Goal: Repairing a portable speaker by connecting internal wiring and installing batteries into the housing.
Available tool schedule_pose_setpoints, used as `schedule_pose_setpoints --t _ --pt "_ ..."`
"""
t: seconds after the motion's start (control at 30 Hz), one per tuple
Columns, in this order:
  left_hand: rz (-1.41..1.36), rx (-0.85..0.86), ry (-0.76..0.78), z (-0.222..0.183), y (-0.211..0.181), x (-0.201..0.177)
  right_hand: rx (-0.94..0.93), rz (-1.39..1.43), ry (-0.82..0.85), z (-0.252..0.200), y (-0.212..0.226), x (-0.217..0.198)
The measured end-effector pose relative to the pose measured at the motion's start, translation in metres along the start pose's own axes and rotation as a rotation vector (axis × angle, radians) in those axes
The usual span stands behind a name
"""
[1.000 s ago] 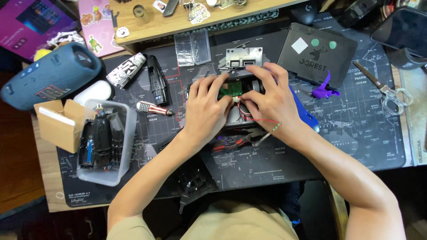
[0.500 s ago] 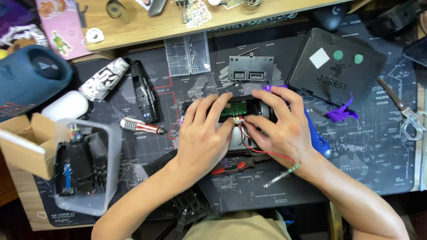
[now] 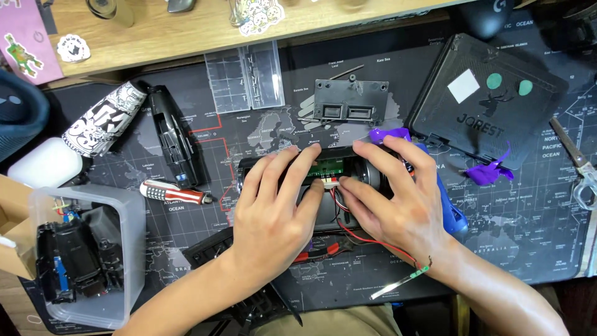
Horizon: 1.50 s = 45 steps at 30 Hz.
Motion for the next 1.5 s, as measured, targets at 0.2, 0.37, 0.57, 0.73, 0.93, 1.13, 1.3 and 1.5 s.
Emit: schedule_pose_setpoints --t 0.2,0.37,0.57,0.73,0.93,1.13,1.3,1.5 --pt "0.028 0.022 -0.003 0.001 0.0004 0.0003 0.001 -0.017 -0.014 0.0004 0.0003 0.0013" --pt "0.048 0.027 0.004 0.0013 -0.0002 0.0002 -0.008 -0.04 0.005 0.0005 0.0005 0.001" --pt "0.034 0.026 0.005 -0.0002 -0.0002 0.0005 0.003 -0.029 0.013 -0.0004 0.0008 0.0003" --pt "0.022 0.022 0.008 -0.0007 0.0 0.0003 0.011 -0.015 0.003 0.0 0.0009 0.0003" --pt "0.038 0.031 0.006 0.0001 -0.0004 0.0004 0.002 -0.049 0.006 0.001 0.0028 0.0003" --pt "0.075 0.019 -0.007 0.0016 -0.0016 0.0022 0.029 -0.066 0.009 0.0033 0.0042 0.0004" --pt "0.086 0.013 -0.012 0.0028 -0.0008 0.0029 0.03 -0.052 0.005 0.0019 0.0018 0.0017" --pt "0.1 -0.017 -0.009 0.001 -0.0008 0.0064 0.041 -0.044 0.017 0.0046 0.0011 0.0013"
Point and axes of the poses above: each hand's wrist, its own z-axis towards the middle knuckle, its own x-axis out of the palm, y = z × x, the point moved 3 cm from there along z, towards the middle knuckle, and after that the axes turned 3 degrees about -y, right-handed, at the moved point
